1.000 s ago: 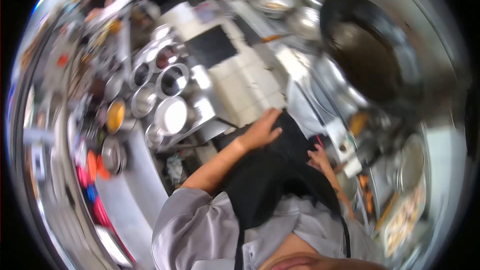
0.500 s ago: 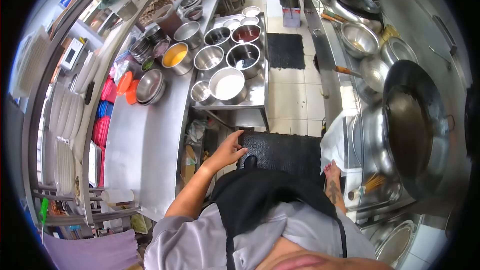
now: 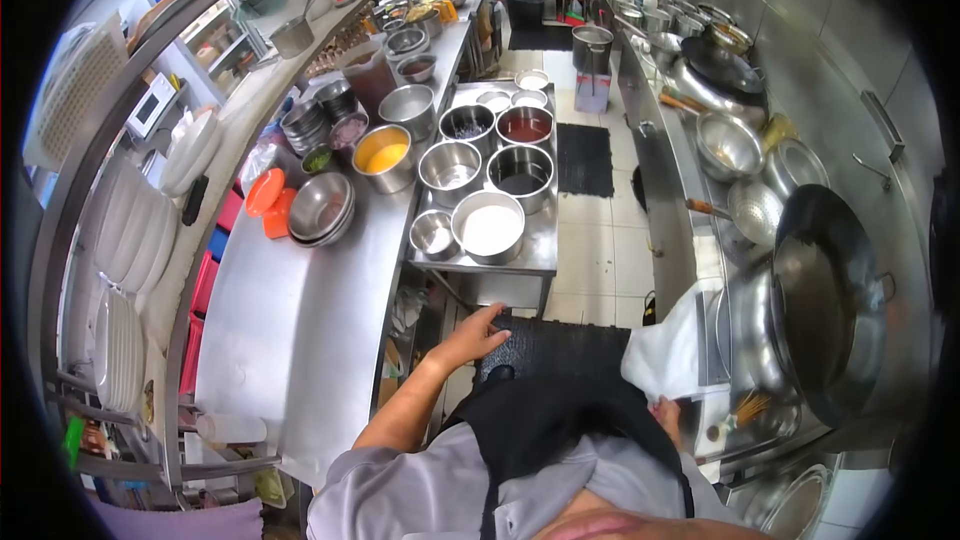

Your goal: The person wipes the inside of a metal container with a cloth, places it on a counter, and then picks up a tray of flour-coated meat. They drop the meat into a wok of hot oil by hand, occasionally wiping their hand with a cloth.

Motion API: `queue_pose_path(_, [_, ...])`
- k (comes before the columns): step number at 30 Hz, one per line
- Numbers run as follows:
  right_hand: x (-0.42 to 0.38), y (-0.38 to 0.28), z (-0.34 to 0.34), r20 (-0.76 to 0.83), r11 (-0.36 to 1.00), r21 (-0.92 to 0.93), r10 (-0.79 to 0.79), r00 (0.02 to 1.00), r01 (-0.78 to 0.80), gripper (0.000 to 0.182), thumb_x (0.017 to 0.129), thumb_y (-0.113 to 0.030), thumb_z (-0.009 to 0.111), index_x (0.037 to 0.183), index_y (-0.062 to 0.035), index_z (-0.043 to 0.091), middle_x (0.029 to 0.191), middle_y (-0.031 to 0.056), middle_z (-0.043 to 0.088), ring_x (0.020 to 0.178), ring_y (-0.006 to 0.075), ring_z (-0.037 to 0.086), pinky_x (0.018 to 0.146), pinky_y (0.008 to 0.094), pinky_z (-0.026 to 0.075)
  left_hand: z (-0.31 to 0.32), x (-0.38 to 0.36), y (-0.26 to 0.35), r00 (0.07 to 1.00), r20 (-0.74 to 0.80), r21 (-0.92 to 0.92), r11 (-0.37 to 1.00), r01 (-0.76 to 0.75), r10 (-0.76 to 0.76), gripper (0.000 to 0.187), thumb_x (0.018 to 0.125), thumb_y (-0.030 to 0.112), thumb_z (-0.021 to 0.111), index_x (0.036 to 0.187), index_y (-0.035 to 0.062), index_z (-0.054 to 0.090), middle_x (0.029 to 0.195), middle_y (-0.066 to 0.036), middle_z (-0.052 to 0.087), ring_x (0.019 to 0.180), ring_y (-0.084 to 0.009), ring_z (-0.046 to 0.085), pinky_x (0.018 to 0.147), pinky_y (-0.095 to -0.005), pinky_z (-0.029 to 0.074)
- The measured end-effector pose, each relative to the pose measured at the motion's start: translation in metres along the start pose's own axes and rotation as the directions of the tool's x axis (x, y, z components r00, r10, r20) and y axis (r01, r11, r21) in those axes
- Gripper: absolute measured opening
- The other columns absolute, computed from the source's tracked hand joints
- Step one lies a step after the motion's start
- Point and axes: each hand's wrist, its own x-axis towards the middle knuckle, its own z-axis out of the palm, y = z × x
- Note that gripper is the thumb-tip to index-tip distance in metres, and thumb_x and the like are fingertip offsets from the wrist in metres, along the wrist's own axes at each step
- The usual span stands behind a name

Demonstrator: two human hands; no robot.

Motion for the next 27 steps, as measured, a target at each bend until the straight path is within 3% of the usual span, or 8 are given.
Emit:
queue_pose_path(4, [-0.024,-0.019,0.016,-0.136,0.990,-0.095,0.094,0.986,-0.107,0.022,0.088,-0.027,0.063,0.088,-0.0085,0.052,0.064,0.0070,0.050,0.048,0.0218,0.053,0.043,0.0399,0.048,-0.010,0.008,0.006,0.996,0.072,0.105,0.993,-0.059,0.051,0.054,0.084,0.024,0.067,0.129,-0.0017,0.050,0.114,-0.020,0.062,0.094,-0.0298,0.064,0.082,-0.0375,0.051])
queue_pose_path(7, [-0.045,-0.034,0.032,-0.178,0.987,-0.160,-0.002,0.984,-0.027,0.024,0.087,-0.028,0.065,0.086,-0.0073,0.052,0.063,0.0078,0.049,0.050,0.0229,0.054,0.043,0.0402,0.047,-0.018,0.013,0.000,0.992,0.061,0.170,0.978,-0.120,0.111,0.050,0.085,0.022,0.066,0.126,-0.0015,0.051,0.107,-0.019,0.066,0.096,-0.0310,0.065,0.084,-0.0376,0.050])
queue_pose_path(9, [-0.048,-0.035,0.032,-0.099,0.967,-0.238,-0.113,0.989,0.086,0.024,0.088,-0.027,0.065,0.088,-0.0068,0.052,0.066,0.0081,0.050,0.053,0.0230,0.055,0.045,0.0395,0.048,-0.021,0.015,0.002,0.994,0.057,0.181,0.979,-0.099,0.090,0.048,0.086,0.022,0.065,0.126,-0.0009,0.051,0.103,-0.018,0.068,0.093,-0.0278,0.067,0.084,-0.0365,0.051])
queue_pose_path(12, [-0.043,-0.030,0.027,-0.025,0.982,-0.166,-0.094,0.995,0.088,0.024,0.089,-0.028,0.063,0.092,-0.0063,0.052,0.071,0.0084,0.052,0.057,0.0224,0.056,0.048,0.0383,0.049,-0.023,0.015,0.002,0.998,0.046,0.171,0.984,-0.055,0.048,0.048,0.086,0.021,0.065,0.126,-0.0010,0.051,0.097,-0.016,0.069,0.092,-0.0270,0.067,0.083,-0.0358,0.051])
queue_pose_path(17, [-0.027,-0.018,0.014,0.095,0.998,-0.033,-0.050,0.994,0.053,0.025,0.092,-0.029,0.060,0.099,-0.0056,0.053,0.079,0.0089,0.055,0.064,0.0215,0.058,0.053,0.0363,0.051,-0.020,0.007,-0.009,0.991,-0.059,0.097,0.989,-0.112,0.118,0.048,0.084,0.011,0.066,0.127,-0.0033,0.049,0.119,-0.021,0.055,0.084,-0.0234,0.067,0.074,-0.0333,0.053])
queue_pose_path(20, [-0.008,-0.003,0.005,0.167,0.998,0.055,-0.008,0.986,-0.001,0.026,0.093,-0.029,0.058,0.103,-0.0051,0.054,0.084,0.0092,0.057,0.067,0.0210,0.059,0.056,0.0351,0.052,-0.026,-0.003,-0.002,0.987,-0.108,0.123,0.987,-0.106,0.119,0.048,0.084,0.010,0.067,0.126,-0.0034,0.049,0.118,-0.021,0.056,0.079,-0.0218,0.066,0.073,-0.0328,0.053])
queue_pose_path(24, [0.021,0.014,-0.008,0.171,0.993,0.083,0.064,0.983,-0.079,0.027,0.095,-0.029,0.055,0.107,-0.0046,0.055,0.089,0.0097,0.060,0.071,0.0204,0.060,0.059,0.0339,0.053,-0.032,-0.017,-0.005,0.982,-0.102,0.269,0.955,-0.127,0.160,0.051,0.083,0.018,0.068,0.126,-0.0019,0.050,0.119,-0.022,0.057,0.097,-0.0321,0.062,0.085,-0.0383,0.050])
queue_pose_path(27, [0.026,0.017,-0.013,0.103,0.994,-0.019,0.105,0.989,-0.103,0.026,0.096,-0.028,0.054,0.104,-0.0039,0.057,0.085,0.0096,0.061,0.068,0.0202,0.060,0.059,0.0340,0.052,-0.036,-0.031,-0.010,0.999,0.032,0.361,0.932,-0.033,0.023,0.053,0.084,0.024,0.066,0.129,-0.0006,0.049,0.122,-0.023,0.056,0.111,-0.0371,0.056,0.095,-0.0412,0.045])
